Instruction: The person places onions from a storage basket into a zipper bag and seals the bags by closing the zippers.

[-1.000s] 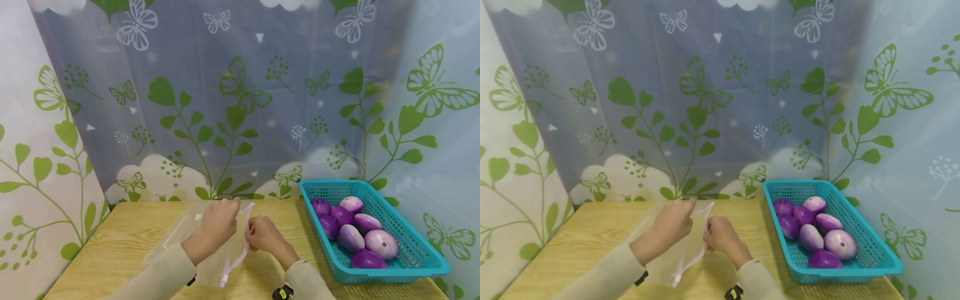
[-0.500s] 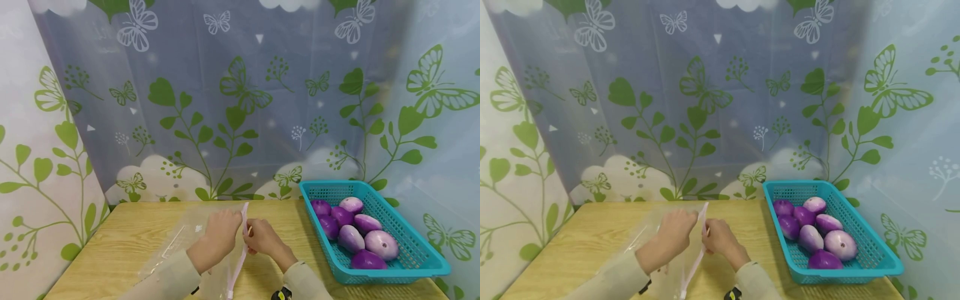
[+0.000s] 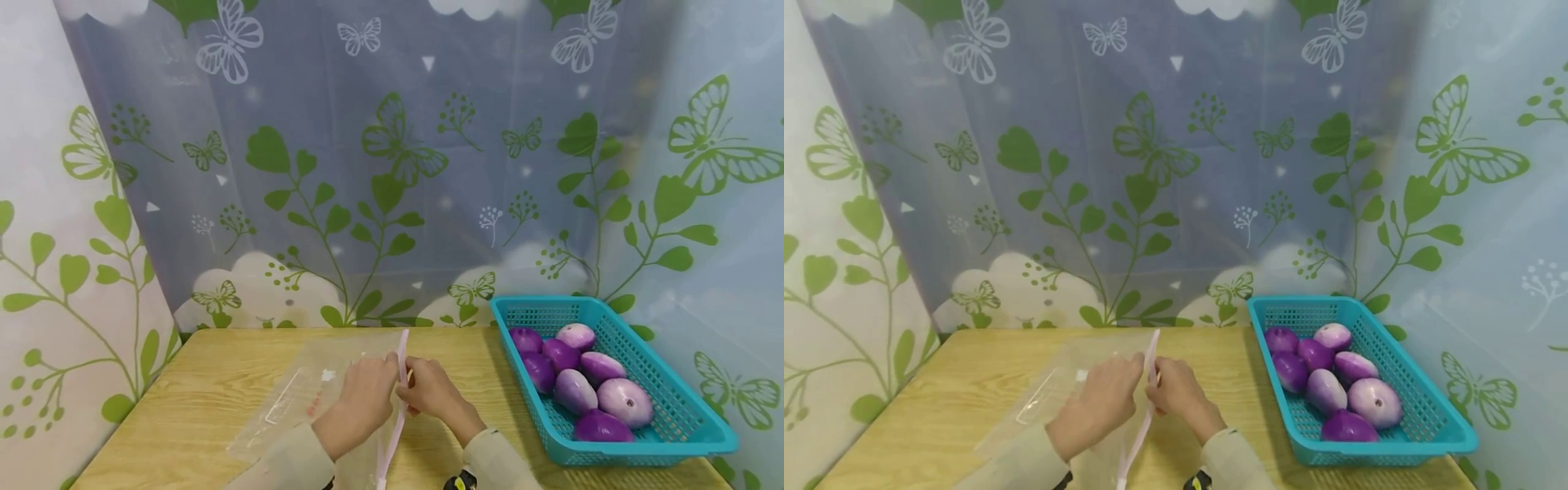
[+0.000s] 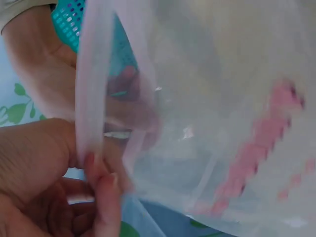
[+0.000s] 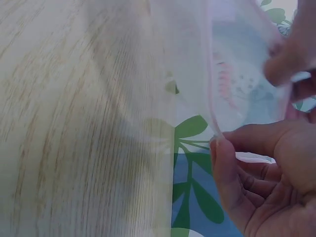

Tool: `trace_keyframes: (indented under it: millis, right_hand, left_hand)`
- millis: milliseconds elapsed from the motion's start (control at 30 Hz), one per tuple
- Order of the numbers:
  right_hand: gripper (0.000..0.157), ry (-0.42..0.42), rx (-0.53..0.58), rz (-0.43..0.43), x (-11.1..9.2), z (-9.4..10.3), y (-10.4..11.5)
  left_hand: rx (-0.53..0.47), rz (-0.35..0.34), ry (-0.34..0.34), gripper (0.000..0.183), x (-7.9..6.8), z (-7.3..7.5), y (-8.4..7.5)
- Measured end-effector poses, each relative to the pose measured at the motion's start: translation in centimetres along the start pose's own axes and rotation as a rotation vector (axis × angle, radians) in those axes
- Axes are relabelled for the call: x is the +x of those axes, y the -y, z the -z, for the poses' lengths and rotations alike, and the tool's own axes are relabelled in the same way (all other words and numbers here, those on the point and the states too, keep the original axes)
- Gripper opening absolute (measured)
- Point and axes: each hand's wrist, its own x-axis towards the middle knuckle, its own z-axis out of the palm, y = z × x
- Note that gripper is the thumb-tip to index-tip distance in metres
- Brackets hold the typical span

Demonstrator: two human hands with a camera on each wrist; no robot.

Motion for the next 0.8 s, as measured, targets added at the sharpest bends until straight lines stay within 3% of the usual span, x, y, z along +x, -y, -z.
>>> trace_keyframes:
  millis: [133, 333, 567, 800]
  right_hand:
    - [0.004, -0.004, -0.018, 0.054, 0.1, -0.1, -0.1]
    - [0.022, -0.015, -0.091, 0.134, 0.1, -0.5, -0.4]
    - [0.031, 0.01, -0.087, 0.108, -0.3, -0.6, -0.9]
    - [0.031, 0.009, -0.11, 0.074, -0.6, -0.5, -1.4]
  left_hand:
    - [0.004, -0.01, -0.074, 0.022, 0.7, 0.5, -0.3]
    - [0.096, -0.018, -0.127, 0.021, 1.2, 1.8, -1.0]
    - [0.177, -0.005, -0.167, 0.026, 1.2, 2.9, -1.2]
    - [0.253, 0.005, -0.213, 0.03, 1.1, 4.0, -1.3]
